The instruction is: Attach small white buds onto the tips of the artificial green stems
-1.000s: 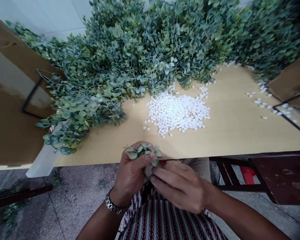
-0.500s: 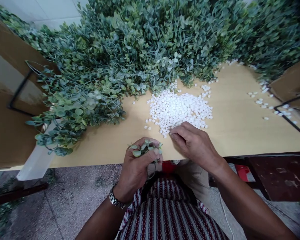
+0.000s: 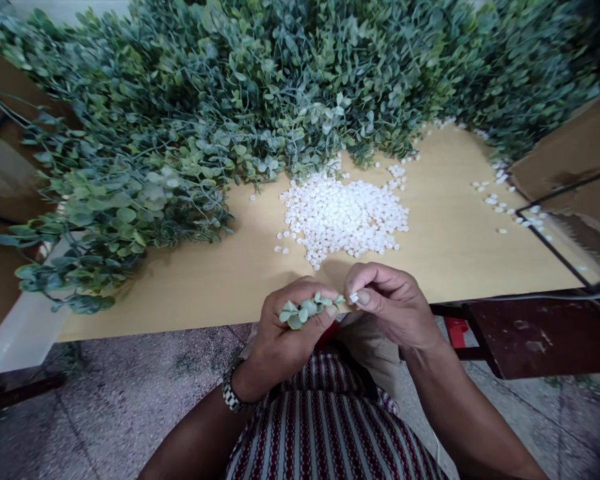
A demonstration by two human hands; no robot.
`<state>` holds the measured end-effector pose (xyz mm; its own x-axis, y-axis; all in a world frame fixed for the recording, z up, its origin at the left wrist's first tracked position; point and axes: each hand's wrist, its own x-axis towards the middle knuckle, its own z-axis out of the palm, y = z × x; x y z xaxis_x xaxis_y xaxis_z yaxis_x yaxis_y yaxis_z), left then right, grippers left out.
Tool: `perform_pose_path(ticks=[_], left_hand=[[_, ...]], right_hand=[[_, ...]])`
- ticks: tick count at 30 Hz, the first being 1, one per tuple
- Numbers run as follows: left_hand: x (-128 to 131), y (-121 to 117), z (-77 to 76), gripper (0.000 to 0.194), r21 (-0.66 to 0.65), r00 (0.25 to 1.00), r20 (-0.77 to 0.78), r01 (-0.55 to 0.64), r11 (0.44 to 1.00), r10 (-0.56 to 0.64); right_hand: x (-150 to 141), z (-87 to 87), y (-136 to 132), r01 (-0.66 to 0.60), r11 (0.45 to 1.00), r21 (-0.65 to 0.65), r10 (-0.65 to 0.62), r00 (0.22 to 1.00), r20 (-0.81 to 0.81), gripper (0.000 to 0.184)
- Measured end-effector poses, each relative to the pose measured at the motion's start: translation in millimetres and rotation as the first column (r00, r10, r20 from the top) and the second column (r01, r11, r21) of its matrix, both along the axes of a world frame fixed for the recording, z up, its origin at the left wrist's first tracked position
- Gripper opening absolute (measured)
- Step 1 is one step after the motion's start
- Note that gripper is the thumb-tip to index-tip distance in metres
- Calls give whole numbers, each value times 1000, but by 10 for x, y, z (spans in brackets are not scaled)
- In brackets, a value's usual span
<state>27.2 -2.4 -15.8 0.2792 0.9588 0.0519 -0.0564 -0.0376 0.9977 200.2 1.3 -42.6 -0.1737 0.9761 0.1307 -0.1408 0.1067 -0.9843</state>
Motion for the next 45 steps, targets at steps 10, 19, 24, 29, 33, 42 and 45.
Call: perform_pose_path(ticks=[10,19,24,29,33,42,45], left_hand=[[95,26,10,9,-2,997,45,64,998,-63],[98,35,-24,8,24,997,54,56,998,-57],[87,41,-38,8,81,994,73,72,994,-78],[91,47,-59,10,100,994,59,87,991,-93],[86,53,-66,11,131,993,55,96,987,-104],[91,50,-74,11,85,994,-18,106,991,-105],[87,43,-82,12,65,994,-53,98,993,-95]], right_hand=[[50,-44,-42,-81,990,119,92,992,-91,3],[61,-34,-32,-107,984,143,117,991,-62,5],[50,-23,-32,-132,982,138,143,987,-74,4],[63,-37,-43,-145,980,133,152,988,-41,4],[65,-27,-39,-165,975,148,171,985,-30,4],[64,-7,-41,-185,971,148,188,982,-3,5],[53,-3,-48,-182,971,155,182,983,15,5]])
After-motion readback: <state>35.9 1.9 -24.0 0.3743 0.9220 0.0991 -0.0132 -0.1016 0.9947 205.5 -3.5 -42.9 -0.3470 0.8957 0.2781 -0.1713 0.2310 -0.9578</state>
